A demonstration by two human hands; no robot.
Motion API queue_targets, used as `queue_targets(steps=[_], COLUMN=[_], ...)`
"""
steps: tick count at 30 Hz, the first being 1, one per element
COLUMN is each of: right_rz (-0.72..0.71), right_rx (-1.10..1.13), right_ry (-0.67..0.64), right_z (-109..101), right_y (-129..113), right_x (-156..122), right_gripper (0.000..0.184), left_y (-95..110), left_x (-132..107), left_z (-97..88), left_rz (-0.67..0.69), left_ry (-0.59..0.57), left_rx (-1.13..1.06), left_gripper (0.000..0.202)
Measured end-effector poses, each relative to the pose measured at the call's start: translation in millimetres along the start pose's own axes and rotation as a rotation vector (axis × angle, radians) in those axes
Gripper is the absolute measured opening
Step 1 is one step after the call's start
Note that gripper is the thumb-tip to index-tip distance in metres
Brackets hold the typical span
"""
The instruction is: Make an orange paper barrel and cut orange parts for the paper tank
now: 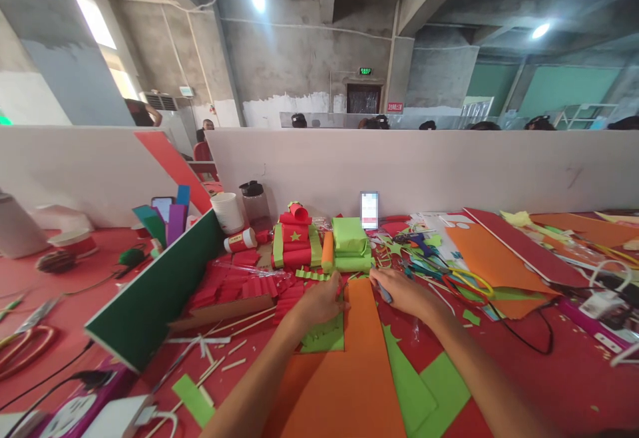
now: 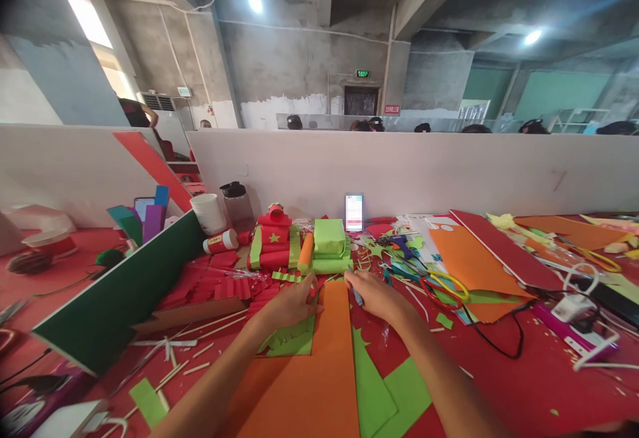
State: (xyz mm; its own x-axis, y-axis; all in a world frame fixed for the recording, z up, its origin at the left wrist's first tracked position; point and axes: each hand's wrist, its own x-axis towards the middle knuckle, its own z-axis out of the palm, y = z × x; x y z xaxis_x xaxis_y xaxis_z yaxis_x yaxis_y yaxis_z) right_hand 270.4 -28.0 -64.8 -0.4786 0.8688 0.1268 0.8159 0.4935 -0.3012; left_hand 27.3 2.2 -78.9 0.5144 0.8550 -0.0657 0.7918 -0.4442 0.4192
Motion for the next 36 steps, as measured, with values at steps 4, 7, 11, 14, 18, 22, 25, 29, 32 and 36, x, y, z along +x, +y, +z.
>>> queue_targets(steps=[4,7,11,14,18,22,25,29,32,36], right_rz=[0.014,0.027,0.030,-0.033,-0.069,-0.054,-0.032,-0.019,0.002,0.039], right_rx=[-0.029,0.008,0.314,0.684,0.897,0.860,0.830,0.948,1.007,0.992], right_ry=[0.007,0.080,0.189,0.213,0.218,0.257,0.312,0.387,0.370,0.360], right_z=[-2,-7,-16,-15,-1,9,7,2,3,7], right_y=[5,11,12,3,-16,-26,-26,-17,-9,-7], right_x=[-2,-3,-3,0,7,13,14,13,13,13], right_gripper=[0.039,0.034,0.022,0.024,0.030,0.035,0.027,0.028,0.038,0.039], left_y=[0,2,8,18,30,33,31,27,27,26], left_x=[0,-1,-4,-5,-7,-7,-4,-2,-2,-2], left_z=[0.5,-1.2,-5.6,-9.7,-14.3,-15.4,-13.1,-9.0,-9.0,-12.1], left_rz=[-0.001,0.000,0.069,0.196,0.316,0.296,0.270,0.225,0.201,0.225], left_ry=[-0.001,0.005,0.067,0.117,0.173,0.172,0.195,0.207,0.194,0.224], left_rx=[0.004,0.006,-0.033,-0.140,-0.358,-0.424,-0.471,-0.538,-0.482,-0.361], left_gripper=[0.039,0.038,0.025,0.022,0.028,0.028,0.024,0.016,0.012,0.013])
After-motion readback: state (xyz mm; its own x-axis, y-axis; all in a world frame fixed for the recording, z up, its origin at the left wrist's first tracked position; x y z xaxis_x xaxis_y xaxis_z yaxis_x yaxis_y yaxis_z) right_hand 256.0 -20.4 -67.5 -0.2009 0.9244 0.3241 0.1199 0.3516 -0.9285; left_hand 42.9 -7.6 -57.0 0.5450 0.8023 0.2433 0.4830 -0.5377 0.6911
